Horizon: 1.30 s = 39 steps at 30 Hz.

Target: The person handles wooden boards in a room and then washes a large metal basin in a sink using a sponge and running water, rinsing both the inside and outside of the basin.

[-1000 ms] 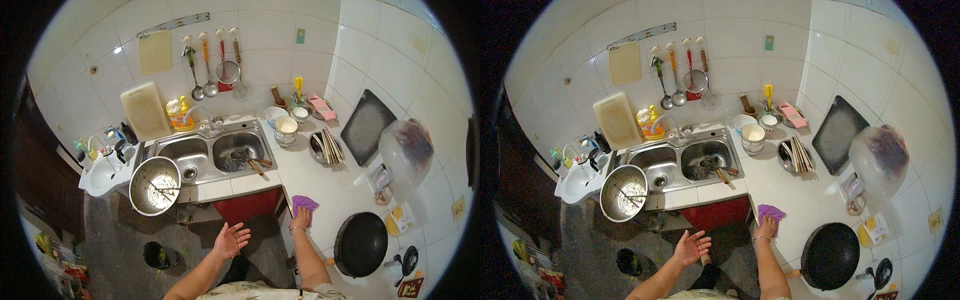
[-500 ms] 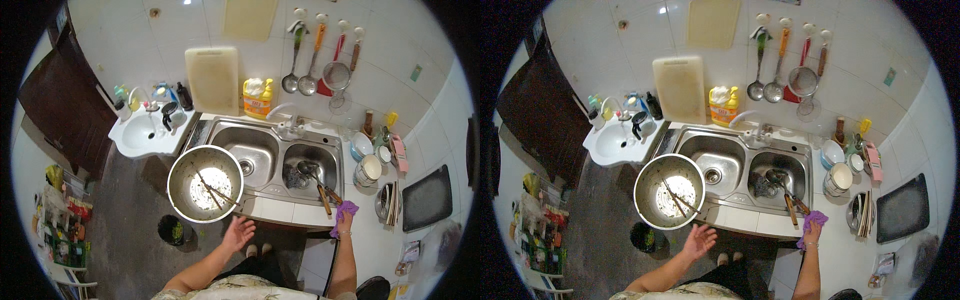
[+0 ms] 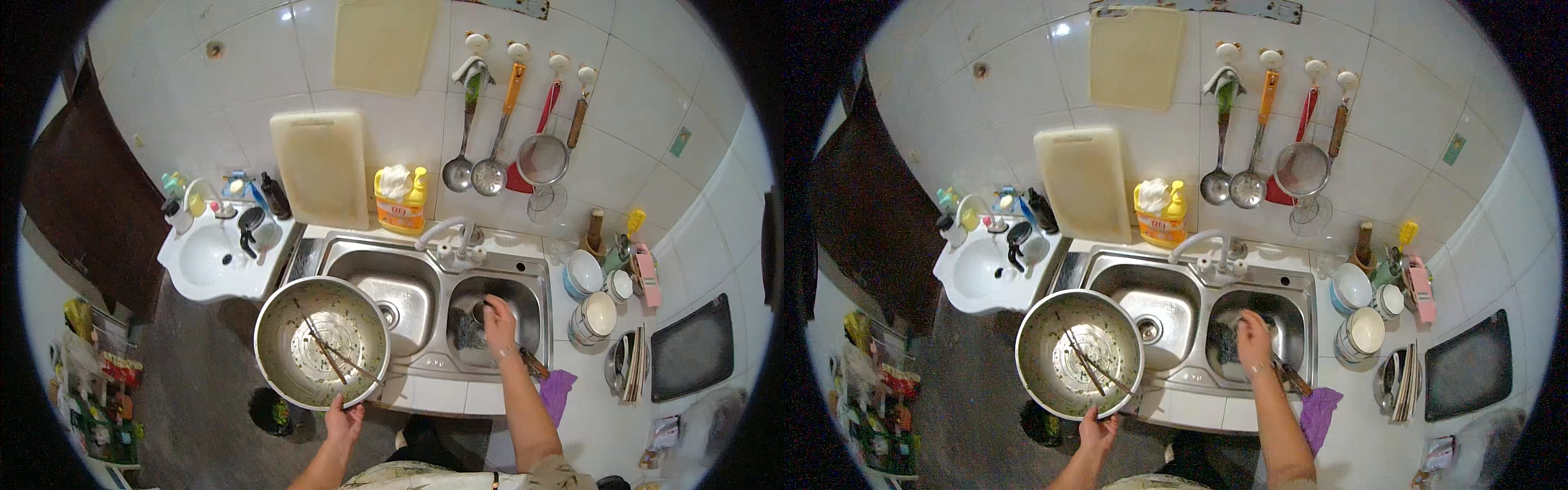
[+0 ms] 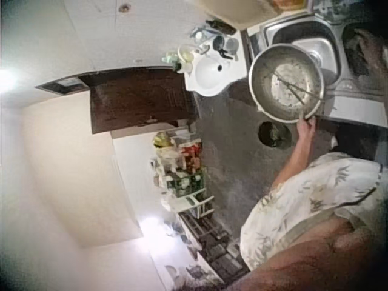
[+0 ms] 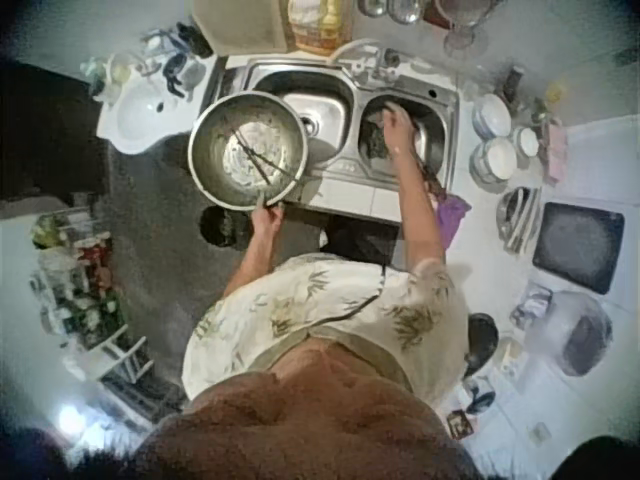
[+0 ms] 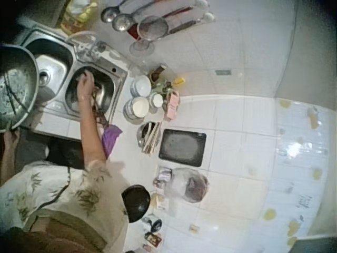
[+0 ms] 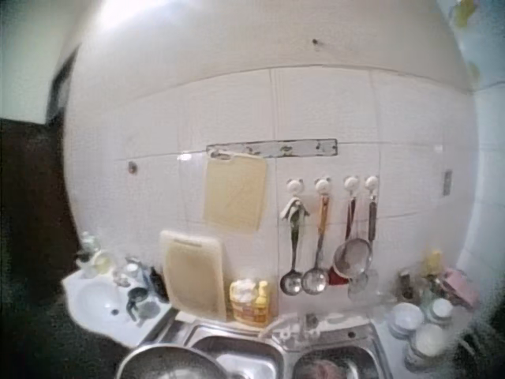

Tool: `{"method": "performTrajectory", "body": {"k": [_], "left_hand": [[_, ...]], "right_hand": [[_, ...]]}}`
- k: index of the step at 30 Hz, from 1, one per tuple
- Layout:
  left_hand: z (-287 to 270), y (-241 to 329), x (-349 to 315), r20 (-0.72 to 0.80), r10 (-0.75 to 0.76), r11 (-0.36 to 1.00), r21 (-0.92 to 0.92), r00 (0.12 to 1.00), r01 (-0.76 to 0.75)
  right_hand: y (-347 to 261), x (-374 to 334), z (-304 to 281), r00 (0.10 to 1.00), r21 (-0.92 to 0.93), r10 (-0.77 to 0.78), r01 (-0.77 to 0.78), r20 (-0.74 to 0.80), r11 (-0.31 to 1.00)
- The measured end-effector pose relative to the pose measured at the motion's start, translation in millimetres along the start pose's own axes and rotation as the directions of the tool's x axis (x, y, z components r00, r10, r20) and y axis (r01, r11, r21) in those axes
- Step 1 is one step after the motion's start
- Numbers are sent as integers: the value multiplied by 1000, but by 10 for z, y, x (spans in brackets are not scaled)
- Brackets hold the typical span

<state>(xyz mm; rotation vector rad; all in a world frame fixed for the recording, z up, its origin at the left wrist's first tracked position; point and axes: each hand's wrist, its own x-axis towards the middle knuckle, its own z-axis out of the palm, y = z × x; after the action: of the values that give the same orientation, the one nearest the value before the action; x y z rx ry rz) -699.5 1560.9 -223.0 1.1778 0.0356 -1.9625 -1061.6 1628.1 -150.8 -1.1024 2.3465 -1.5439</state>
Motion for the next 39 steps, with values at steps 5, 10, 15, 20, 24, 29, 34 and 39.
{"method": "performTrajectory", "body": {"k": [5, 10, 15, 20, 24, 29, 34, 39], "left_hand": [[537, 341, 229, 14, 50, 918, 394, 999, -51], [1152, 576, 358, -114, -11, 756, 649, 993, 83], [935, 594, 1145, -27, -130, 686, 720, 991, 109], [1155, 557, 1364, -84, -194, 653, 732, 977, 193], [1114, 634, 1660, -154, -234, 582, 769, 960, 265], [1054, 710, 2062, -133, -334, 480, 828, 933, 290], [1139, 705, 2280, -146, -325, 406, 871, 934, 278], [1282, 678, 2217, -61, -300, 372, 912, 952, 175]], "right_hand": [[277, 1205, 840, 905, -433, 330, -192, 269, 881], [455, 1762, 1355, 875, -566, 394, -181, 280, 804], [528, 1882, 1476, 846, -620, 376, -72, 377, 781], [873, 1937, 1639, 874, -632, 313, -9, 371, 775], [875, 1879, 1556, 836, -555, 334, -42, 436, 831], [568, 1496, 1226, 876, -448, 270, -70, 399, 891], [437, 1132, 1065, 829, -348, 353, -207, 433, 914], [626, 807, 1137, 894, -173, 350, -312, 278, 934]]}}
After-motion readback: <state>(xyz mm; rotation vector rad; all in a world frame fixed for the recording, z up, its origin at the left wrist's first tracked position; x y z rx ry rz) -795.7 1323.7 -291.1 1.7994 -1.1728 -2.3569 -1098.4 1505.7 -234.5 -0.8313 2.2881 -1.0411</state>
